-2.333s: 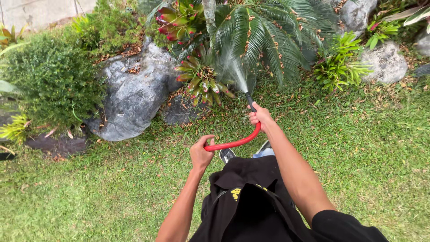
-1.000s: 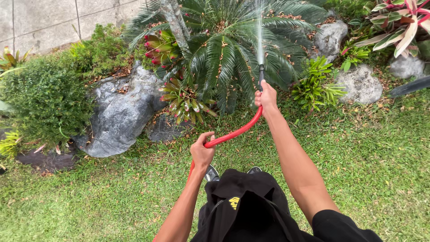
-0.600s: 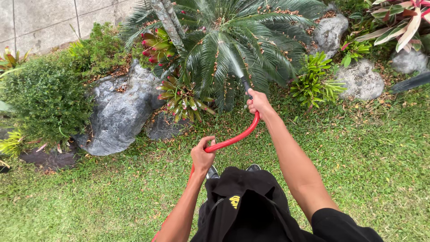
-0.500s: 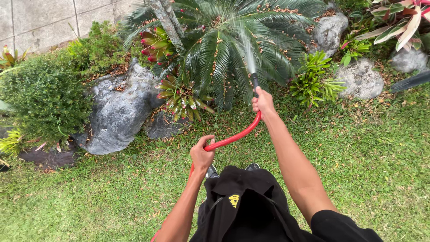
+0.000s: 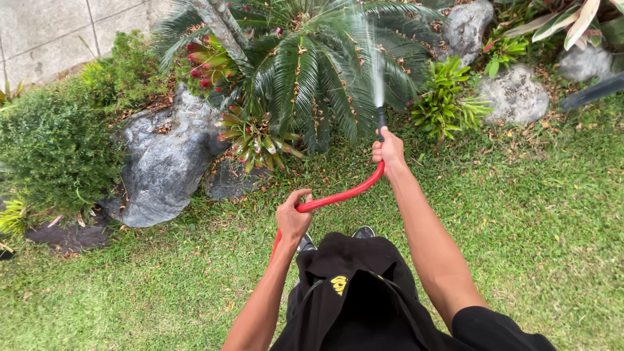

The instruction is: The person waters various plants in a garden bed using a garden hose.

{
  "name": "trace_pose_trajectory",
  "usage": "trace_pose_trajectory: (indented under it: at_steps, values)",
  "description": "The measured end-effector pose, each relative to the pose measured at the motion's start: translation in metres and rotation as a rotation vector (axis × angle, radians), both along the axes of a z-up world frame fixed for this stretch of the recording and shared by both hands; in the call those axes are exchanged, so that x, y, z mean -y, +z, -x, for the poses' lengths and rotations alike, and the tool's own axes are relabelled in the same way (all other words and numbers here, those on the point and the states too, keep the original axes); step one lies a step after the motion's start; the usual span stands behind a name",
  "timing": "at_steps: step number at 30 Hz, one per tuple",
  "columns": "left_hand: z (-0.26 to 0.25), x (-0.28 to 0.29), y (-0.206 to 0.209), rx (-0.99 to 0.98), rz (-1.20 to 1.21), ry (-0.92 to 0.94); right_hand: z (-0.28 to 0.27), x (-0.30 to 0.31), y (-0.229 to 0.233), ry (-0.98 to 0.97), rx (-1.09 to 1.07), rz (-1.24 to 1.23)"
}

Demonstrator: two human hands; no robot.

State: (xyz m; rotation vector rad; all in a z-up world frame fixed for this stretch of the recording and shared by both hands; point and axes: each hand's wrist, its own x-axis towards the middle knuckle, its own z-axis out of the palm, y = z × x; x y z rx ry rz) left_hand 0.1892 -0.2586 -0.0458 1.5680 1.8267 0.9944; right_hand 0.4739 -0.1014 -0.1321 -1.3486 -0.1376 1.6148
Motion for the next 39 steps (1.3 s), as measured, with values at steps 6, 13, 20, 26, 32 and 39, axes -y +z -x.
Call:
trace_pose_trajectory:
  at_steps: [6,13,20,26,32,39]
  values:
    - [-0.010,-0.005,0.000,0.014,0.002,-0.007,-0.021,0.013,-0.028,-0.102,-0.009,0.097]
    - [-0.018,-0.001,-0.004,0.002,-0.006,-0.074,-0.028,0.028,-0.046,0.155,-0.110,0.192]
    - [-0.026,0.002,-0.009,-0.042,-0.017,-0.097,-0.042,0.049,-0.078,0.077,-0.141,0.242]
    - [-0.036,-0.001,-0.010,-0.043,-0.011,-0.122,-0.060,0.057,-0.074,-0.045,-0.040,0.218]
    - [-0.032,0.007,-0.003,-0.006,-0.002,-0.104,-0.040,0.040,-0.065,0.249,-0.122,0.335]
    - [0.001,0.022,-0.006,-0.019,-0.010,0.023,0.021,0.025,-0.050,0.495,-0.074,0.346]
